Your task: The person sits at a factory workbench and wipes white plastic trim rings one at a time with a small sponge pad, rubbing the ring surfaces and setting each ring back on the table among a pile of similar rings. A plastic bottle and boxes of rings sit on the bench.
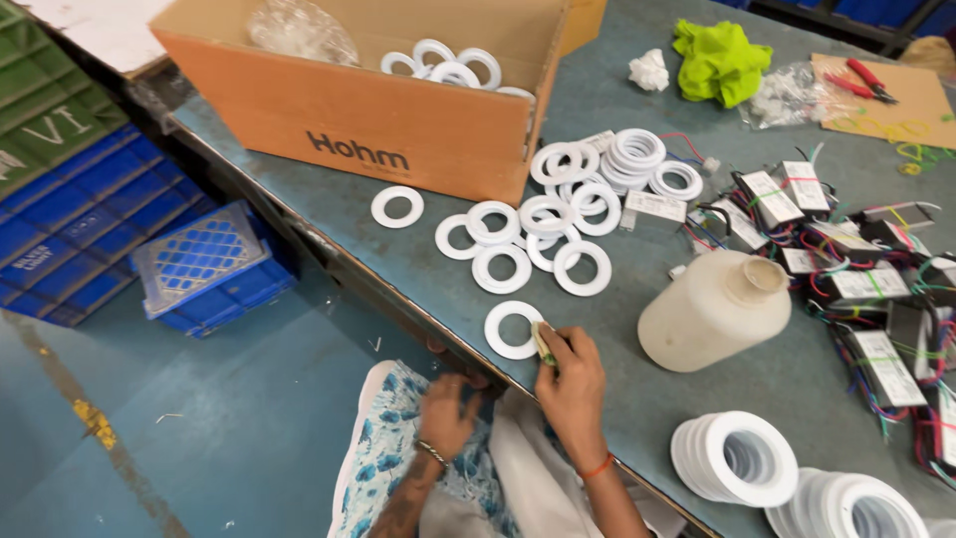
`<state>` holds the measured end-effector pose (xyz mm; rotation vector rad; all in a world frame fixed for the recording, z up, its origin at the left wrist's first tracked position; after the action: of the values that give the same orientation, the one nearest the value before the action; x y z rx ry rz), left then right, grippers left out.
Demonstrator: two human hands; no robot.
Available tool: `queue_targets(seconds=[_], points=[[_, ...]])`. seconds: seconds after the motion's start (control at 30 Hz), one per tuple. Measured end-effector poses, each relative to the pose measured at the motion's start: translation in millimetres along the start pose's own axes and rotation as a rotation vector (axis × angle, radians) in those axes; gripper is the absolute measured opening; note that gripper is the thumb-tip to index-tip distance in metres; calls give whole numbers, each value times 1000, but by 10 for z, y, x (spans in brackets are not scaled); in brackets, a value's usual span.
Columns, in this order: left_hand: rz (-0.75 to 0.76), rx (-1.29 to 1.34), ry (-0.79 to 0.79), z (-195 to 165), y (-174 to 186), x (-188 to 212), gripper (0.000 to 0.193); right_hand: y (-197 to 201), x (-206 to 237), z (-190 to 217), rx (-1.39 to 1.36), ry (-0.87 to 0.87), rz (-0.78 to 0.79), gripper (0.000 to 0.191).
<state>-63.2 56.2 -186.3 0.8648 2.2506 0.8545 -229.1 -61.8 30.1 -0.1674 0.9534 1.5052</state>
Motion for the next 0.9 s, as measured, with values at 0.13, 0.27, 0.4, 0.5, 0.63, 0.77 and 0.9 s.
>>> queue_targets(seconds=[0.13,0.27,0.4,0.5,0.63,0.77,0.9], points=[[-49,-508,-29,355,341,-130,61,9,-3,-14,-15,1,-7,41],[37,-485,411,802,719,-27,72,27,12,-25,4,-12,41,43],[106,-154,600,918,1016,137,82,76,24,-28,13,31,65,49],[-80,-3,600,686,1208,208,75,98,35,-42,23,41,92,51],[-276,-16,159,115,1416,46,45,91,49,-68,42,33,105,53],[-277,40,-97,-403,1399,-135,17,84,49,-90,43,50,101,53],[-324,-17,-100,-600,1311,-199,14,95,66,-87,54,46,75,51]])
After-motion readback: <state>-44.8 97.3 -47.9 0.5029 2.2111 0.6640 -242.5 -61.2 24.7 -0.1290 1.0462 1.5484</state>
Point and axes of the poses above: each hand's wrist, its own x-axis away from the middle knuckle, its own y-axis out of the back of the hand, z = x × y, the point moved 2 cm from there along -x, towards the middle knuckle, and after that the axes turned 12 degrees about -z, right-handed, at the moved point
